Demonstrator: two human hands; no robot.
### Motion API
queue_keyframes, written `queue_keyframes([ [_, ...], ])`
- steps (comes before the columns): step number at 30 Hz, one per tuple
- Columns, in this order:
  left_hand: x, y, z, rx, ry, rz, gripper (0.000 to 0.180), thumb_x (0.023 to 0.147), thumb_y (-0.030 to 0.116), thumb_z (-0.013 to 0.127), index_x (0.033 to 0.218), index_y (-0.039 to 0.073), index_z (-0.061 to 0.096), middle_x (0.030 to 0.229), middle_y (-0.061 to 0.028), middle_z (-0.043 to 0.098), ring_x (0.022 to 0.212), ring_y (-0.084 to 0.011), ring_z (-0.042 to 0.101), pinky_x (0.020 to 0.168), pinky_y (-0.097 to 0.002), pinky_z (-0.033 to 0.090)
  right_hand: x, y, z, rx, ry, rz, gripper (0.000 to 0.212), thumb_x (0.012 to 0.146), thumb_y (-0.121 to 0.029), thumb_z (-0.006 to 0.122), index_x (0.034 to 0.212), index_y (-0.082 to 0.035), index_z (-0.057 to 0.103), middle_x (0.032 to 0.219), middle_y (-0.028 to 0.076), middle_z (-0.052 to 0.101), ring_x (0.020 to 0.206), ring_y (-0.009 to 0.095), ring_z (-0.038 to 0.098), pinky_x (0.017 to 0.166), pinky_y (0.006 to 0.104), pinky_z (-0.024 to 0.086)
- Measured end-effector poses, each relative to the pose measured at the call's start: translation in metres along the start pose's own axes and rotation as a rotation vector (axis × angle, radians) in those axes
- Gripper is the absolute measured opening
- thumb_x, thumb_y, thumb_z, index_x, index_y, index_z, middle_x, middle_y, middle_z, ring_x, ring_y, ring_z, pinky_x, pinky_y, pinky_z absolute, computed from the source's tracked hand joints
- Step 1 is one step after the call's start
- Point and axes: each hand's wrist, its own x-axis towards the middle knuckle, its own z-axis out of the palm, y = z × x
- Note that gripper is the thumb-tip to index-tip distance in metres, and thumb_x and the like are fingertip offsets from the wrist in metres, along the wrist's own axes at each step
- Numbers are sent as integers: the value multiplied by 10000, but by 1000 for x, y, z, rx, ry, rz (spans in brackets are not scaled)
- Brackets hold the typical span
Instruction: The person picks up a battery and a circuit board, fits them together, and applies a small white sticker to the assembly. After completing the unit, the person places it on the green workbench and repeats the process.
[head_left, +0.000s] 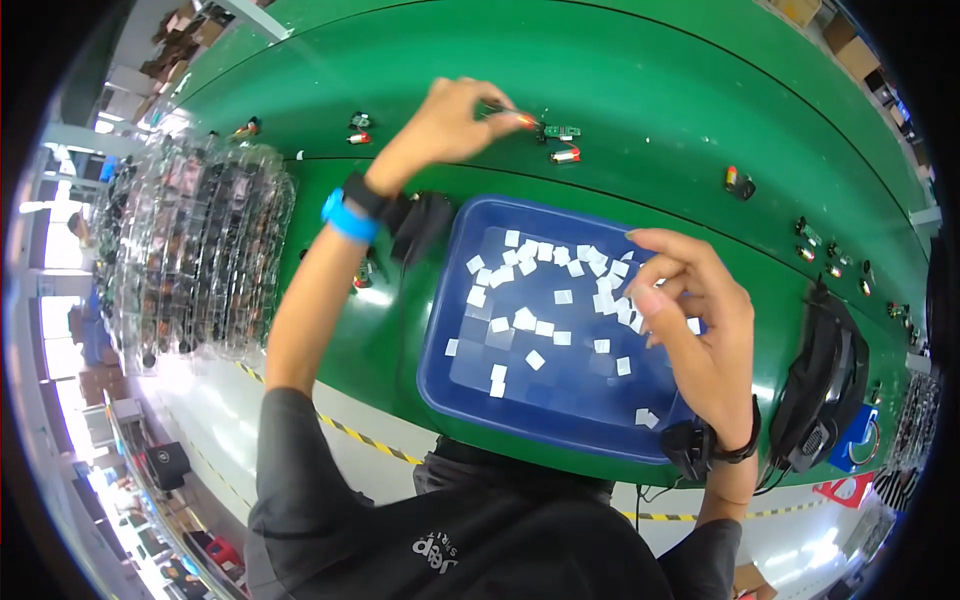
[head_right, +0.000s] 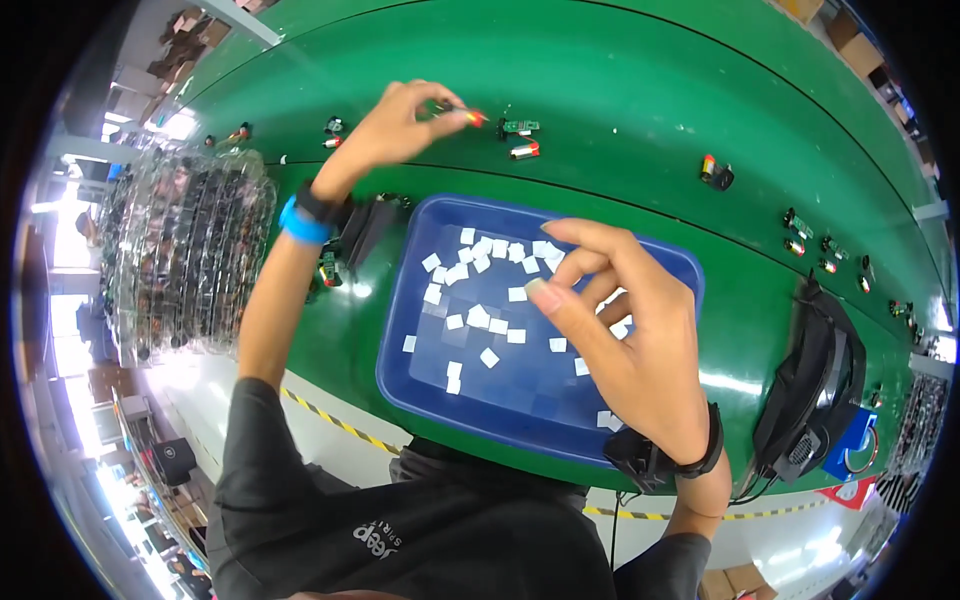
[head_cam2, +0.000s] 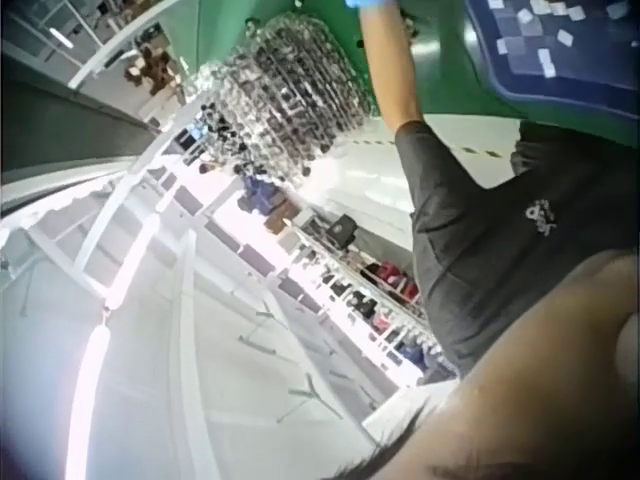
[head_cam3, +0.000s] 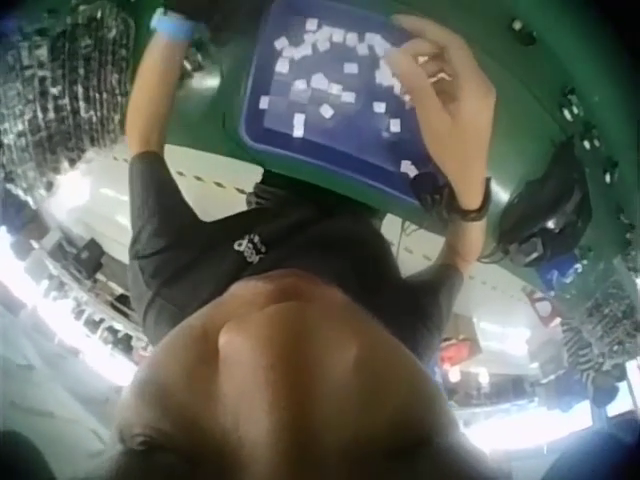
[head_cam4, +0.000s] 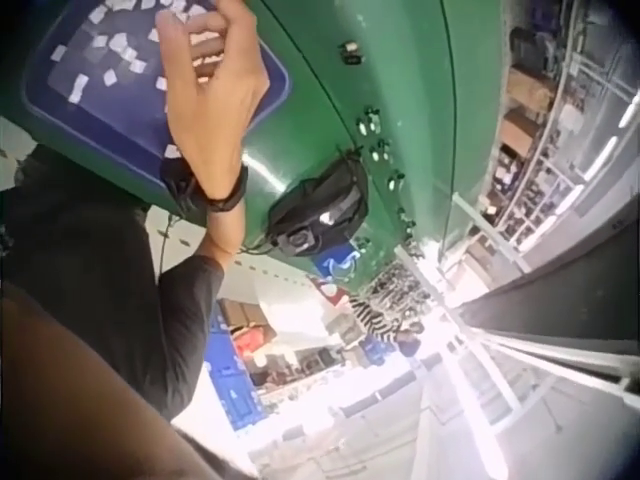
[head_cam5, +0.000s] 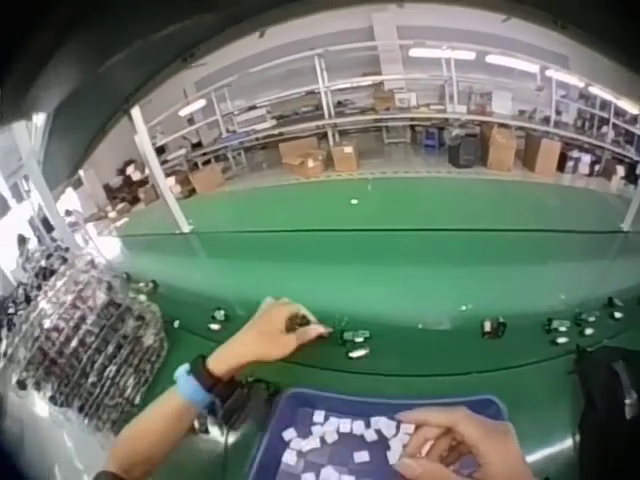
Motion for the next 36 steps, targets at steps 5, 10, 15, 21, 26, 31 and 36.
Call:
queue_keyframes([
  [5,-8,-134,6,438,94,-164,413,920,506,600,1158,192,723,1061,-104,730,1148,-314,600,1023,-443,381,-2,-5,-8,-180,-66,-70,318,863,-60,727,1168,-16,651,784,36,665,660,87,605,559,221,464],
  [10,-53,-233,-35,937,276,-478,442,909,482,642,1232,181,659,1062,-135,729,1039,-300,675,889,-452,511,-7,-8,-14,-248,-82,-112,300,850,-45,728,1142,-22,666,797,28,667,683,95,612,579,227,468],
  [15,-63,-219,-50,7,27,-675,413,827,289,809,1122,54,641,1070,-143,702,769,-225,709,677,-354,572,-7,-5,-20,-280,-111,-104,275,847,-47,733,1117,-26,679,796,30,668,679,100,618,581,230,470],
  [21,-53,-43,-60,-474,113,-303,315,926,149,715,1180,-15,625,1088,-89,630,817,-152,665,731,-288,599,-1,7,-14,-277,-49,-248,270,826,-76,773,1073,-17,683,781,59,671,615,134,617,530,255,466],
  [26,-58,120,-29,-1102,-151,-178,280,931,90,699,1175,-31,631,1083,-121,669,906,-178,677,768,-313,610,5,0,-6,-312,175,-414,263,793,-77,799,1023,-10,692,786,64,674,586,165,610,495,269,458],
  [31,-75,160,1,-1313,-158,25,285,915,74,703,1178,-9,629,1195,-131,587,1044,-185,623,817,-320,603,-3,-1,-20,-519,146,-546,286,758,0,792,1023,0,684,792,78,663,638,187,638,559,261,495],
  [36,-76,174,1,-1135,-34,50,401,839,112,773,1200,14,627,1199,-135,589,1069,-214,610,908,-354,545,1,7,-36,-740,155,-869,333,680,-33,800,993,1,694,826,87,664,643,223,647,542,284,509],
])
